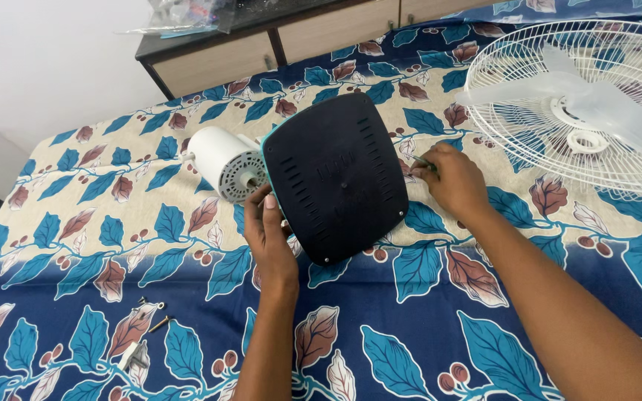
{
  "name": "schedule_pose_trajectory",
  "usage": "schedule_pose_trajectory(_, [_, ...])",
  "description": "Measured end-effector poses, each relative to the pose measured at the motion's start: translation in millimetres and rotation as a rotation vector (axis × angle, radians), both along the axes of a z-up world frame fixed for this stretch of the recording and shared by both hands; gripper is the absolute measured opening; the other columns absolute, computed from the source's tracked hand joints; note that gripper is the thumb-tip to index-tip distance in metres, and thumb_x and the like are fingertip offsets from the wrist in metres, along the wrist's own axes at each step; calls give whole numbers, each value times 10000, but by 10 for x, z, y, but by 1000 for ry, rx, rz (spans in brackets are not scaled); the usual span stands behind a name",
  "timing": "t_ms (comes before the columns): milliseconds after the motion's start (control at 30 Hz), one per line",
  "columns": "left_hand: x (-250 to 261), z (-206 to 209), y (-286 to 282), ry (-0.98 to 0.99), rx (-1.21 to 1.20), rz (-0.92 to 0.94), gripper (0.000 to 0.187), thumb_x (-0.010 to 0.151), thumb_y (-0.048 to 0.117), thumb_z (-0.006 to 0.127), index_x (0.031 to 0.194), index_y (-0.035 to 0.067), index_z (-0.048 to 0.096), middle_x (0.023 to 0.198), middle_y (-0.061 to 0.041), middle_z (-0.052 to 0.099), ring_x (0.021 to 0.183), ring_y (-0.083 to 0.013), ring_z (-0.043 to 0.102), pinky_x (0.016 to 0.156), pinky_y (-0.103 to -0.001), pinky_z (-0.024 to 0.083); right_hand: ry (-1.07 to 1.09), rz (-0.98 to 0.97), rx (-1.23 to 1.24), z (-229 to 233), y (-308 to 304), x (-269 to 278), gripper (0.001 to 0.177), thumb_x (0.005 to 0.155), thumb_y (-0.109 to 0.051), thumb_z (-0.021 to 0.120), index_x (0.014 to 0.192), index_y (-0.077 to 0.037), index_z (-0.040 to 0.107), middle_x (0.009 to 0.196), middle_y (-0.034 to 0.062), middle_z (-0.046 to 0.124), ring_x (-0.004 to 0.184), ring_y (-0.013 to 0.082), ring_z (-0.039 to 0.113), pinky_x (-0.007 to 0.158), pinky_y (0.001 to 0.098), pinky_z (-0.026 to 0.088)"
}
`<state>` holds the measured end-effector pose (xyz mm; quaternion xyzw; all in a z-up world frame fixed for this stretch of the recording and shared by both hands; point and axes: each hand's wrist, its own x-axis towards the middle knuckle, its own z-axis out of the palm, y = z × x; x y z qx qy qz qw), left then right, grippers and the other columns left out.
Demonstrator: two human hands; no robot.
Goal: The person uses a screwdriver to tighten screws on the back of a teal fan base. Then they attach the white motor housing to the base, aligning and securing it by hand.
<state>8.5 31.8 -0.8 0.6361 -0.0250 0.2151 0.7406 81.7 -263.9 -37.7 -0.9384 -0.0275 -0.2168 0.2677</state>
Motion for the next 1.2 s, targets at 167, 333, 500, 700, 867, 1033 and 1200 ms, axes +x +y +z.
schedule_pose_trajectory(167, [-14, 19, -19, -84, 63, 69, 458, 1062, 376, 426, 1346, 30, 528, 1283, -117, 642, 1031, -179, 675, 791, -287, 566, -84, 160, 310, -20, -91, 20, 205, 901, -104, 699, 1096, -62, 747, 977, 99, 714, 826, 239, 708, 746, 353, 536])
schedule_pose_trajectory(333, [-35, -3, -76, -231, 154, 115, 426, 1101, 312, 453, 1408, 17, 472, 1393, -173, 574, 1208, -227, 625, 945, -328, 542, -65, 150, 215, -58, -214, 13, 189, 886, -98, 730, 1059, -44, 782, 939, 132, 695, 747, 269, 662, 715, 361, 515])
schedule_pose_trajectory(500, [-171, 20, -154, -268, 261, 159, 508, 1059, 267, 523, 1490, 39, 379, 1512, -184, 458, 1303, -260, 559, 1042, -369, 496, -116, 173, 67, -89, -220, 90, 192, 811, -171, 818, 945, -35, 796, 940, 143, 683, 792, 301, 678, 724, 389, 536])
schedule_pose_trajectory(700, [-247, 35, -282, -317, 364, 136, 613, 1045, 206, 600, 1551, 51, 291, 1512, -186, 438, 1344, -269, 536, 1085, -374, 481, -134, 145, 61, -119, -188, 74, 179, 823, -144, 784, 933, -2, 776, 965, 164, 669, 864, 358, 674, 772, 445, 539])
schedule_pose_trajectory(867, [-204, -13, -399, -290, 233, 17, 682, 1083, 191, 548, 1611, 31, 147, 1555, -240, 434, 1434, -307, 470, 1216, -412, 344, -166, 140, 29, -45, -111, 12, 149, 795, -108, 765, 866, 21, 745, 960, 189, 663, 879, 381, 670, 790, 464, 536])
schedule_pose_trajectory(1033, [-180, -71, -394, -149, 254, -2, 686, 1075, 230, 522, 1607, 20, 143, 1488, -254, 492, 1413, -304, 492, 1196, -415, 347, -124, 95, 210, -12, -142, 20, 163, 783, -109, 766, 885, 15, 746, 836, 165, 717, 731, 286, 702, 705, 375, 548])
schedule_pose_trajectory(1200, [-176, -62, -410, -136, 212, -19, 639, 1084, 234, 527, 1590, 31, 192, 1489, -276, 506, 1407, -319, 504, 1190, -420, 370, -84, 99, 601, -15, -215, 67, 146, 785, -66, 813, 903, 5, 764, 785, 105, 727, 676, 118, 652, 639, 259, 513])
